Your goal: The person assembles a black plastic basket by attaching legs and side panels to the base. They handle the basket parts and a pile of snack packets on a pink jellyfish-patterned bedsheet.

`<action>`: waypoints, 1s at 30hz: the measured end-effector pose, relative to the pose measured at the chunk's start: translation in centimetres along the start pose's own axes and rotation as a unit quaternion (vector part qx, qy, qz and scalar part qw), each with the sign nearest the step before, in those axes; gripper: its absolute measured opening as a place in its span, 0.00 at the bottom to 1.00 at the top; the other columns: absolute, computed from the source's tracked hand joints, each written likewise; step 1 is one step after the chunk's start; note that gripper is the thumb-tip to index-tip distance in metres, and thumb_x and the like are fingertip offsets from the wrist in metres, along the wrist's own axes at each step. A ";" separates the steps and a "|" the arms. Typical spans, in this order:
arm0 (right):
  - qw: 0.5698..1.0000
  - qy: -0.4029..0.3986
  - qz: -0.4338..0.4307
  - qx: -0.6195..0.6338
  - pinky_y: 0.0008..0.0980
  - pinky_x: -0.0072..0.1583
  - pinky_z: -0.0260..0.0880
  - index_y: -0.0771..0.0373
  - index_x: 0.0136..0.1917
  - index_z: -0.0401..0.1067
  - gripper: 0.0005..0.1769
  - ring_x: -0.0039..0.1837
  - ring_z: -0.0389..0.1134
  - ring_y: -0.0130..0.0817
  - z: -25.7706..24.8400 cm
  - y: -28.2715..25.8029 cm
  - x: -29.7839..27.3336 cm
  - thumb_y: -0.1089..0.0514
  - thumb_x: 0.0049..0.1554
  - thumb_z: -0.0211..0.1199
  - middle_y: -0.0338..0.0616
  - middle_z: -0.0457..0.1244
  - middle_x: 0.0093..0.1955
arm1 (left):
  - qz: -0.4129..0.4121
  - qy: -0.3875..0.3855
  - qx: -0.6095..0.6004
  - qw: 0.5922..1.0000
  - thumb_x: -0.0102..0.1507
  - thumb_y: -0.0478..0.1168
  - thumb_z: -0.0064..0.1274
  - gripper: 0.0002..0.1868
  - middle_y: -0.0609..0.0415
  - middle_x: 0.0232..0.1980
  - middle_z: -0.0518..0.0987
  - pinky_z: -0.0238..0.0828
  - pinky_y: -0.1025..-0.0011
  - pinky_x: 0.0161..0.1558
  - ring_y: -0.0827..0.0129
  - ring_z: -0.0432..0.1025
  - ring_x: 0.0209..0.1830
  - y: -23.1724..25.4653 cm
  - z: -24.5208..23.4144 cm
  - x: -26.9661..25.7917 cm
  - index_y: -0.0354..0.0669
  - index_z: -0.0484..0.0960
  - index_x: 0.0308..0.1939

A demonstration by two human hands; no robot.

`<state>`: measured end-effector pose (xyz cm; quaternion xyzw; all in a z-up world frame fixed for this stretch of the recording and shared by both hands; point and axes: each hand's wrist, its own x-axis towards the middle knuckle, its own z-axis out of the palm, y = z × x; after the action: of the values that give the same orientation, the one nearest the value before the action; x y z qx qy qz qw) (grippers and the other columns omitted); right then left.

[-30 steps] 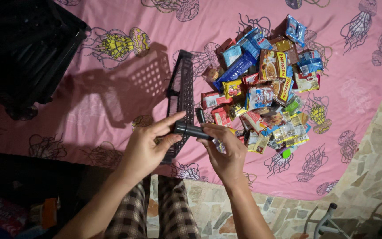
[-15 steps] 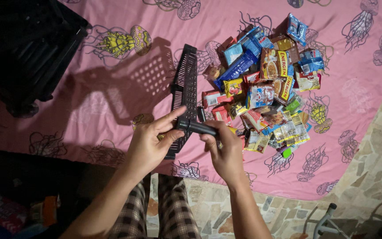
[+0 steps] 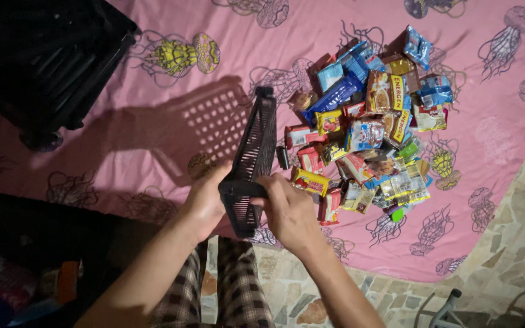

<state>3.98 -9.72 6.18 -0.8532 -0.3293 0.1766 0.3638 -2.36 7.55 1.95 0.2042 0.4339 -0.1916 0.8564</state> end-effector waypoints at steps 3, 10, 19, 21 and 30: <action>0.997 -0.041 -0.023 -0.055 0.44 0.41 0.68 0.66 0.57 0.68 0.18 0.41 0.69 0.48 -0.7 -0.7 0.2 0.52 0.60 0.64 0.49 0.64 0.43 | 0.028 0.001 0.033 0.999 0.72 0.52 0.34 0.22 0.51 0.39 0.82 0.76 0.61 0.39 0.63 0.77 0.35 -0.5 -0.2 -1.3 0.41 0.78 0.49; 0.989 -0.132 0.049 -0.048 0.46 0.38 0.64 0.63 0.48 0.67 0.18 0.37 0.67 0.50 -1.3 -1.5 -0.5 0.45 0.63 0.59 0.49 0.63 0.34 | 0.194 0.058 0.187 0.961 0.76 0.50 0.35 0.22 0.56 0.48 0.76 0.70 0.78 0.50 0.77 0.70 0.47 -2.8 -1.2 -1.8 0.36 0.77 0.55; 0.655 -0.341 0.434 0.516 0.23 0.29 0.45 0.61 0.49 0.68 0.26 0.28 0.49 0.20 -1.8 -0.3 -2.4 0.36 0.67 0.46 0.30 0.53 0.28 | 0.344 -0.023 0.482 0.805 0.76 0.51 0.28 0.27 0.53 0.44 0.77 0.72 0.72 0.41 0.70 0.72 0.37 0.7 2.9 -5.9 0.34 0.73 0.64; 0.541 -0.364 0.451 0.610 0.22 0.27 0.40 0.62 0.44 0.65 0.29 0.27 0.45 0.18 -2.3 -0.9 -2.1 0.33 0.67 0.46 0.28 0.49 0.27 | 0.357 -0.072 0.440 0.821 0.78 0.49 0.27 0.26 0.50 0.49 0.78 0.71 0.70 0.51 0.68 0.74 0.47 0.9 3.0 -5.9 0.32 0.73 0.65; 0.526 -0.351 0.421 0.651 0.24 0.28 0.40 0.59 0.40 0.61 0.27 0.28 0.44 0.21 -2.4 -2.2 -1.5 0.36 0.69 0.48 0.28 0.46 0.28 | 0.256 -0.091 0.367 0.890 0.77 0.50 0.28 0.27 0.58 0.38 0.74 0.69 0.75 0.42 0.75 0.69 0.37 0.9 2.0 -4.7 0.35 0.77 0.64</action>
<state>3.24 -10.83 9.49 -0.2886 0.1735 0.7595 0.5566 -3.19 8.02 7.09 0.5896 0.1852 -0.1294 0.7754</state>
